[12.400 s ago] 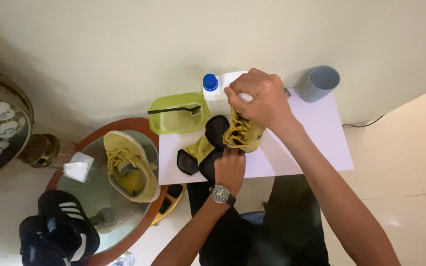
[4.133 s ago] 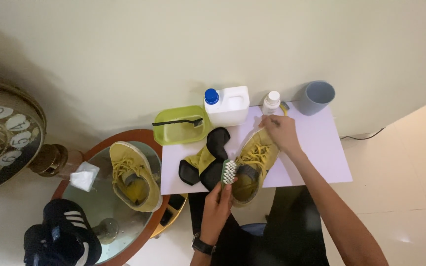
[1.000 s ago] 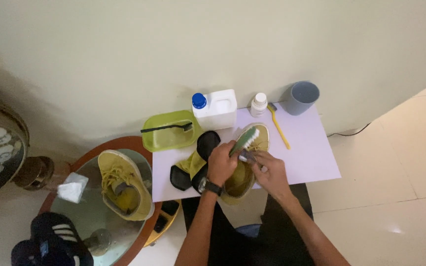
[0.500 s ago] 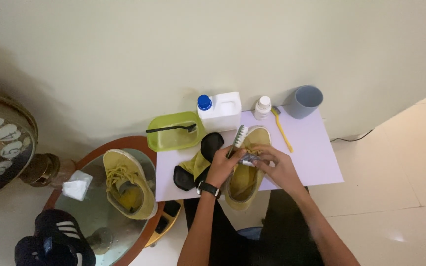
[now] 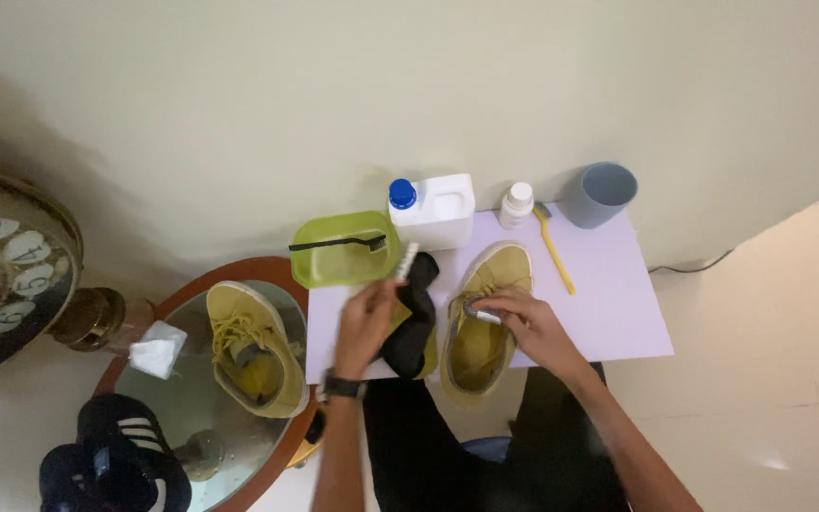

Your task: Cleaning a yellow sneaker with a brush and applying a yellow repair strip to the sole.

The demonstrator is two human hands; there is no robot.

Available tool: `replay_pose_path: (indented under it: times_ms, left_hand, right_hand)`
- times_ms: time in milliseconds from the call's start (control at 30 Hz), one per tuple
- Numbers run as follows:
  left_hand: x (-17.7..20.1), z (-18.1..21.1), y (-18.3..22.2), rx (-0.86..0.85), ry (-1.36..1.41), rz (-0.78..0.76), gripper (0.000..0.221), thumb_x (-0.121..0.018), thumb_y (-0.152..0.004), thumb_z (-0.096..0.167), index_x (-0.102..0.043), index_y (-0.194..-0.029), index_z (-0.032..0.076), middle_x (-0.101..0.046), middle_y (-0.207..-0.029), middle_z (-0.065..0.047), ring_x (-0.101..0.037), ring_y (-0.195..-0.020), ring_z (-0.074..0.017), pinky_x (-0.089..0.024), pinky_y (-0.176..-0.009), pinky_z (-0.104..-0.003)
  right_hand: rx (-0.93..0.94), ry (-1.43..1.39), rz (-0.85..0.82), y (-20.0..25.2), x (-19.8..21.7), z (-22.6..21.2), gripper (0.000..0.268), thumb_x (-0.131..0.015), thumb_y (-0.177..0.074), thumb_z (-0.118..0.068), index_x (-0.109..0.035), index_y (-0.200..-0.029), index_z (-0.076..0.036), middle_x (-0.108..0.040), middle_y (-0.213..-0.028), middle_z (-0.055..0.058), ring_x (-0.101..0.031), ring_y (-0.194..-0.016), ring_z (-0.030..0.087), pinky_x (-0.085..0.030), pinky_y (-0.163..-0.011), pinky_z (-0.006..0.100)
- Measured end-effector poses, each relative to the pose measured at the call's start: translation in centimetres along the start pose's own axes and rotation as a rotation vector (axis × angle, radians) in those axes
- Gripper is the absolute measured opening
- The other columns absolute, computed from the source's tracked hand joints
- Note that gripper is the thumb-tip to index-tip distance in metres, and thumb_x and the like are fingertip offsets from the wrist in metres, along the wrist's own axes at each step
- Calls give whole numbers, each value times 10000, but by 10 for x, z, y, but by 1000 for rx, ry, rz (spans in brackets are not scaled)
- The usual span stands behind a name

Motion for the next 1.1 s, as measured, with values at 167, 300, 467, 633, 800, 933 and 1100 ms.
replay_pose_path:
  times_ms: [167,300,467,633,800,933,1100]
  left_hand:
    - [77,6,-31,-73,-484,45,482,-468,-1095,352,-667,-1324,-22,-736,-1105,-296,-696,-1061,-464,-541,-909,-560]
    - [92,-31,-89,-201,-1046,-25,340,-536,-1048,364,-720,-1279,195,-761,-1087,-120,-657,-1165,-343,-428,-1021,-502]
    - [83,-95,-154,-289,-1254,-99,215,-536,-1012,383,-739,-1068,341,-667,-1091,33,-573,-1114,-251,-382,-1003,-489]
    - [72,-79,-157,-388,-1330,-146,230,-639,-939,180,-796,-943,349,-670,-953,61,-611,-951,-246,-356,-969,-509]
    - [62,-69,-156,-654,-1386,-59,301,-699,-831,173,-628,-542,219,-617,-616,29,-555,-808,-197,-346,-905,-413]
    - [48,-77,-164,-692,-1537,-93,281,-762,-762,101,-621,-534,183,-567,-538,30,-529,-746,-184,-354,-849,-395]
    - [42,-80,-164,-599,-1561,-205,308,-729,-786,109,-606,-529,225,-529,-497,37,-509,-831,-167,-301,-865,-394]
  right_hand:
    - [-16,-78,-5,-4,-3,8,413,-441,-971,72,-775,-1195,-24,-775,-1115,203,-665,-1071,364,-481,-1001,537]
    - [-9,-52,-10,-3,-3,11,390,-444,-1010,-7,-768,-1224,-38,-775,-1156,192,-668,-1130,359,-476,-1023,549]
    - [-80,-53,-6,-4,-4,4,399,-459,-971,7,-783,-1201,-30,-786,-1163,204,-669,-1155,371,-450,-1061,558]
    - [81,-7,-27,-4,-7,13,381,-432,-1053,-185,-782,-1165,-85,-777,-1209,89,-666,-1193,251,-441,-1070,398]
    - [27,12,-12,-4,-5,19,474,-433,-873,35,-803,-1142,-87,-773,-1195,113,-653,-1187,273,-461,-1045,406]
    - [-21,3,16,-3,-6,23,373,-478,-970,-8,-810,-1123,-80,-779,-1187,101,-657,-1194,258,-452,-1072,383]
    - [21,-38,18,-4,-5,22,411,-456,-936,8,-808,-1130,-79,-773,-1173,113,-655,-1162,265,-461,-1020,391]
Point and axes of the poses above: each hand's wrist, its own y-axis away from the middle knuckle, its own x-axis out of the back of the hand, z = x × y, the point moved 8 cm from there along -y, towards the middle knuckle
